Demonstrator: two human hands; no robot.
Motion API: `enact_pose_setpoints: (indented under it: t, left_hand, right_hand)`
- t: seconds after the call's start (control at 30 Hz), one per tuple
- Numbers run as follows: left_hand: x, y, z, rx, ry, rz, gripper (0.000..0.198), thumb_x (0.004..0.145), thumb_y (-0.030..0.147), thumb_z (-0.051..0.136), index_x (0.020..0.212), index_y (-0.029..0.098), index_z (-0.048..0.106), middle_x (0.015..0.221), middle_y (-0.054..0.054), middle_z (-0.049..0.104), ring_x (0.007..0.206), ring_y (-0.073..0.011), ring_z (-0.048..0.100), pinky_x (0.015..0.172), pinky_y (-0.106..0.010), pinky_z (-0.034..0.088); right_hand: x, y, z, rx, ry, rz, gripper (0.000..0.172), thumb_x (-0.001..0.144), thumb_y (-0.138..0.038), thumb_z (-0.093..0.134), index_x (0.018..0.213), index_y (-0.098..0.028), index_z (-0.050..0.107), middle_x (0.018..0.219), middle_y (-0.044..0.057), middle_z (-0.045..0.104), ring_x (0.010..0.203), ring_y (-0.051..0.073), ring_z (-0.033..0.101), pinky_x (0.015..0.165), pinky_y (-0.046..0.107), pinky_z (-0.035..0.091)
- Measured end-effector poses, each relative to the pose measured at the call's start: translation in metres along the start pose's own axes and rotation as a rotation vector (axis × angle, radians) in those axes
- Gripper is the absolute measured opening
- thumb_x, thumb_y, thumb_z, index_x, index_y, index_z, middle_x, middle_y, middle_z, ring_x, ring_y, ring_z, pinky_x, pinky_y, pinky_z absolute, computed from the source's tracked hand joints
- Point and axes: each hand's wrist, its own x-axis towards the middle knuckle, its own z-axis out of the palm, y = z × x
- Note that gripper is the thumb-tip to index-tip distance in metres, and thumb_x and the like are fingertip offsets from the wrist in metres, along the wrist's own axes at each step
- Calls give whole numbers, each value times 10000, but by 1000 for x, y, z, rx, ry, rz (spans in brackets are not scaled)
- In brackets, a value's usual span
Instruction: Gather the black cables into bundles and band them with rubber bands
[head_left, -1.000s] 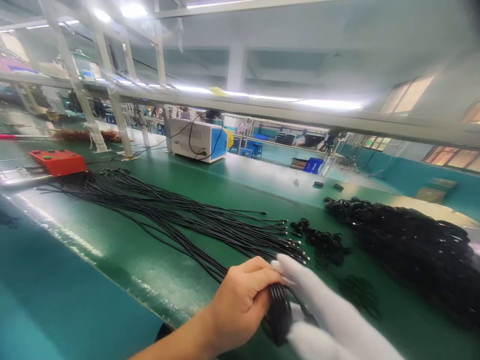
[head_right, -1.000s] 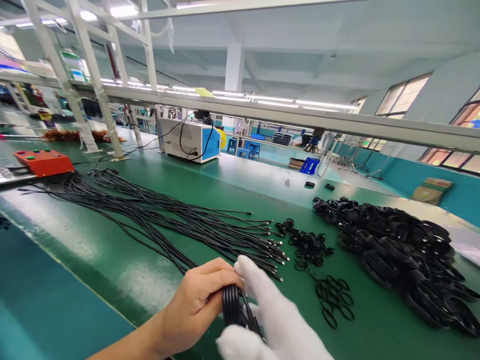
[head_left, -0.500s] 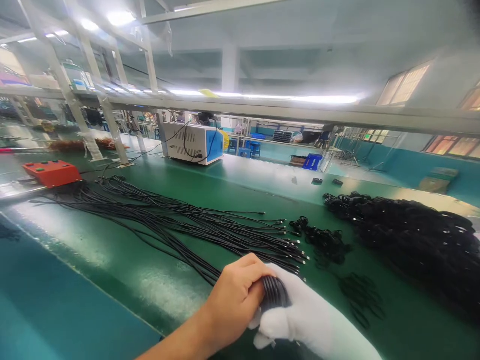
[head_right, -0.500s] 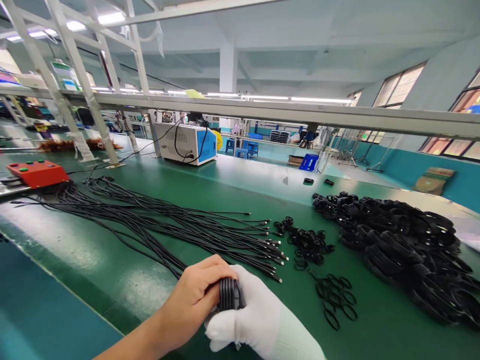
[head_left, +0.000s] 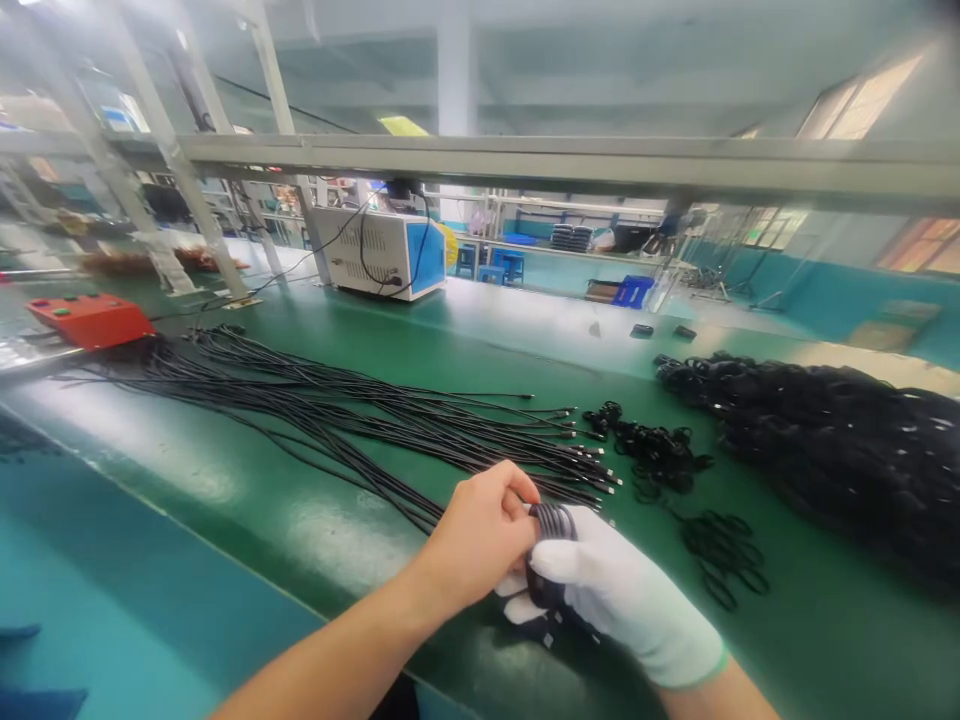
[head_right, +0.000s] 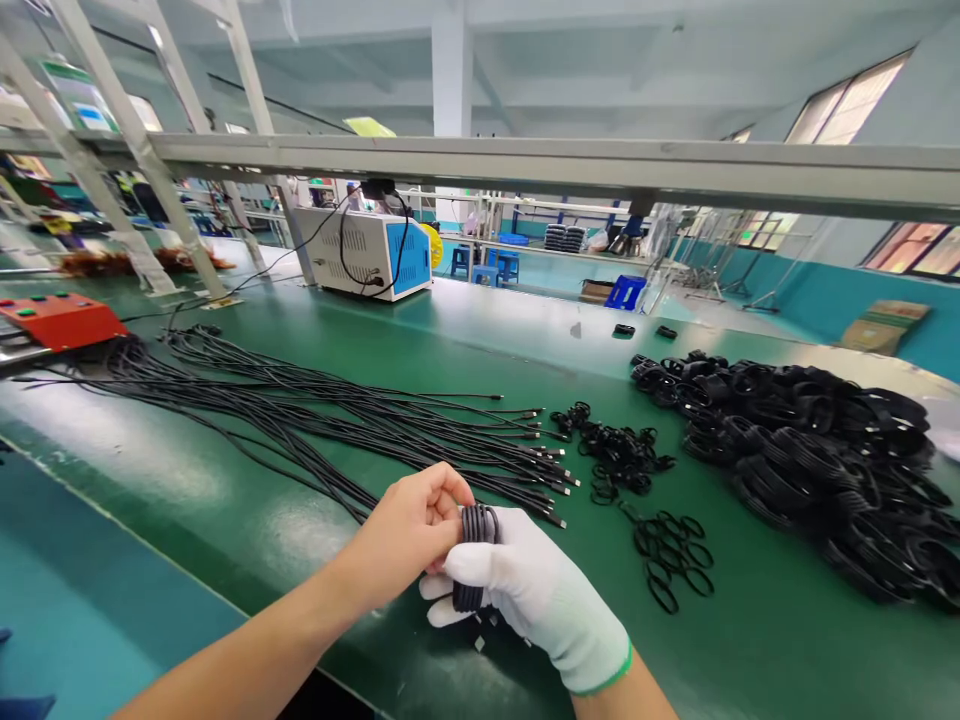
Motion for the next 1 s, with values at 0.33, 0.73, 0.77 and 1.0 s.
enact_pose_setpoints:
  t: [0.33,0.73,0.77,1.0]
  left_hand:
    - [10,-2,-10,346,-25,26,142,636,111,487,734,205,529,609,47,584,548,-110,514,462,-190,324]
    - [3,12,-11,493,-20,144,112,701,123,493,676,206,564,573,29,597,521,-129,508,513,-221,342]
    - [4,13,-12,495,-24,144,117,703,121,488,681,203,568,572,29,595,524,-127,506,512,-219,343]
    - [46,19,-41,309,-361,152,186,733,185,533,891,159,628,689,23,621,592,-112,545,560,-197,407]
  right_hand:
    - [6,16,-8,-102,113,78,290,697,-339,681,811,-92,580,608,31,583,436,112,557,361,174,427]
    - [10,23,-7,68,50,70,310,698,-262,702,930,-83,601,798,53,561,650,146,615,490,252,560]
    - [10,23,-8,68,68,71,295,692,-258,700,906,-80,601,782,51,567,621,139,611,472,244,554]
    - [3,3,-6,138,20,94,371,646,-215,685,975,-67,597,720,92,646,568,188,652,458,263,530]
